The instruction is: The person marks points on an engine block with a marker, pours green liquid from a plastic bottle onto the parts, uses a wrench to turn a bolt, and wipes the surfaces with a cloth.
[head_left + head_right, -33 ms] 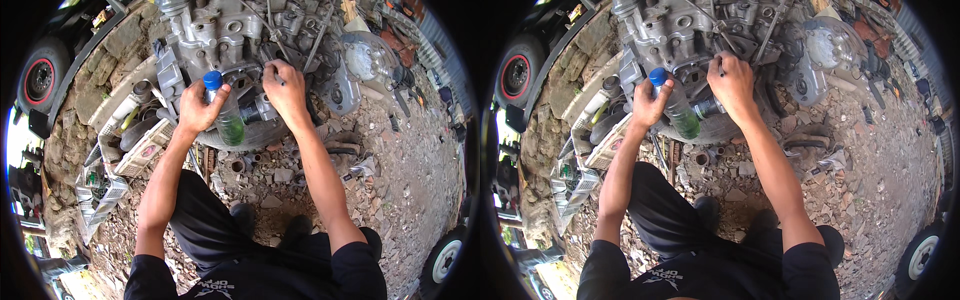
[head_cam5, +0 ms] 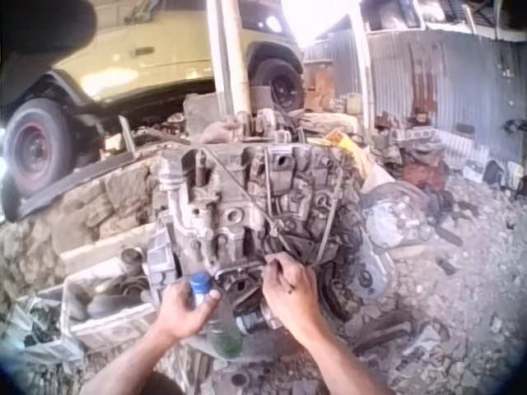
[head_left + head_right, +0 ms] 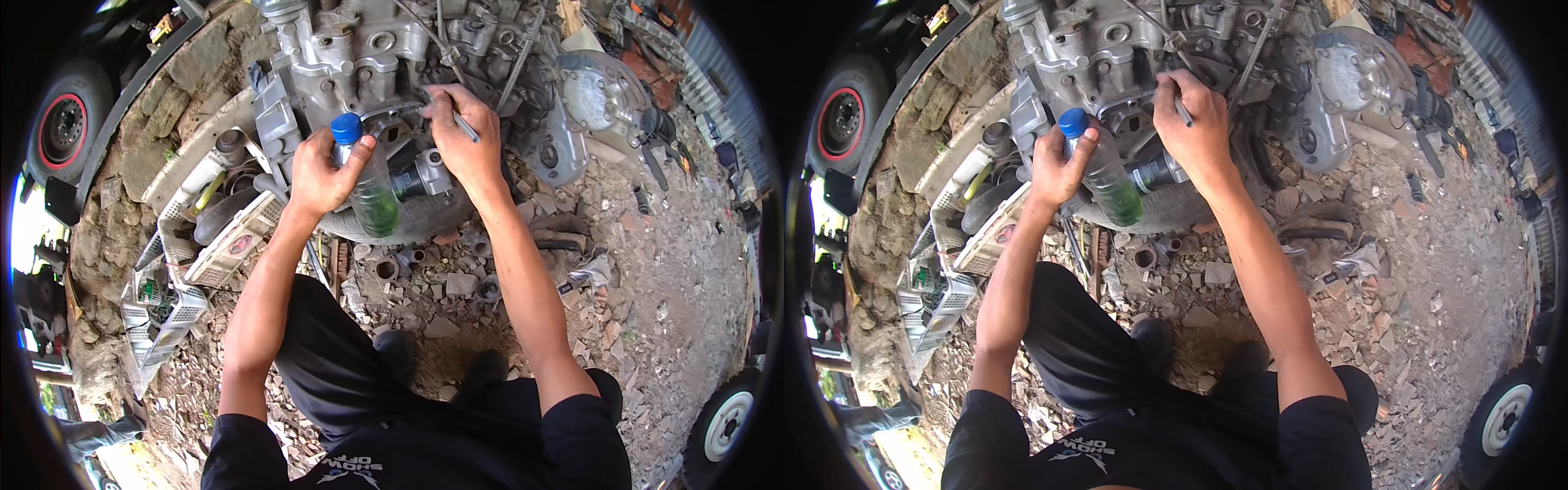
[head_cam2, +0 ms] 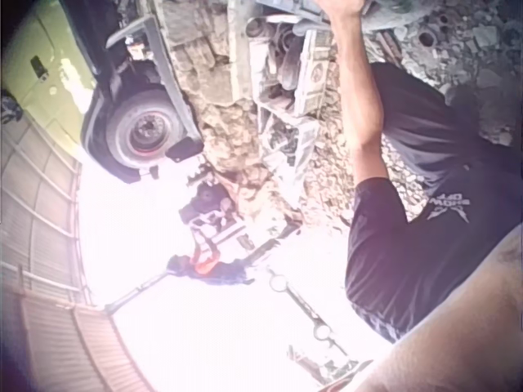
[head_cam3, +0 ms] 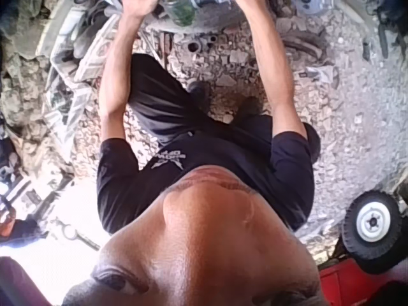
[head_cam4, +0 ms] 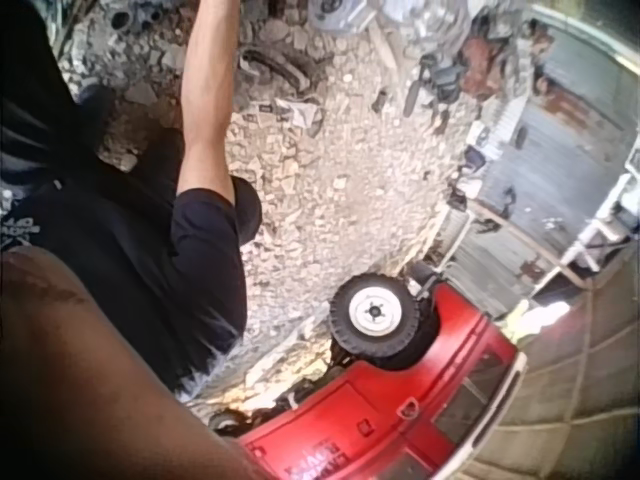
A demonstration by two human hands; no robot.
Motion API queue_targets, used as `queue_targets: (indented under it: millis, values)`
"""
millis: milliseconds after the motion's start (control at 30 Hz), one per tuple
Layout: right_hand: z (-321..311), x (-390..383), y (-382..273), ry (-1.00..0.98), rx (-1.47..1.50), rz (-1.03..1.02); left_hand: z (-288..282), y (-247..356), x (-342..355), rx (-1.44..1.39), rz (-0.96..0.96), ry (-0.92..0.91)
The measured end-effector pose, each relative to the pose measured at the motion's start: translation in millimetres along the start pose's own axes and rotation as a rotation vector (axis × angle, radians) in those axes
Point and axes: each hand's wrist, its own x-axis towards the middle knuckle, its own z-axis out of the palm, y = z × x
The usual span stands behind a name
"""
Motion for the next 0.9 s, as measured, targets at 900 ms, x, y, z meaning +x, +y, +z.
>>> queue_targets:
  millis: [900]
  values:
    - [41.9,5.7,48.8,0.161,0.203,-0.267,-1.1,8.4,-4.9,-0.044,0.023,-0.016]
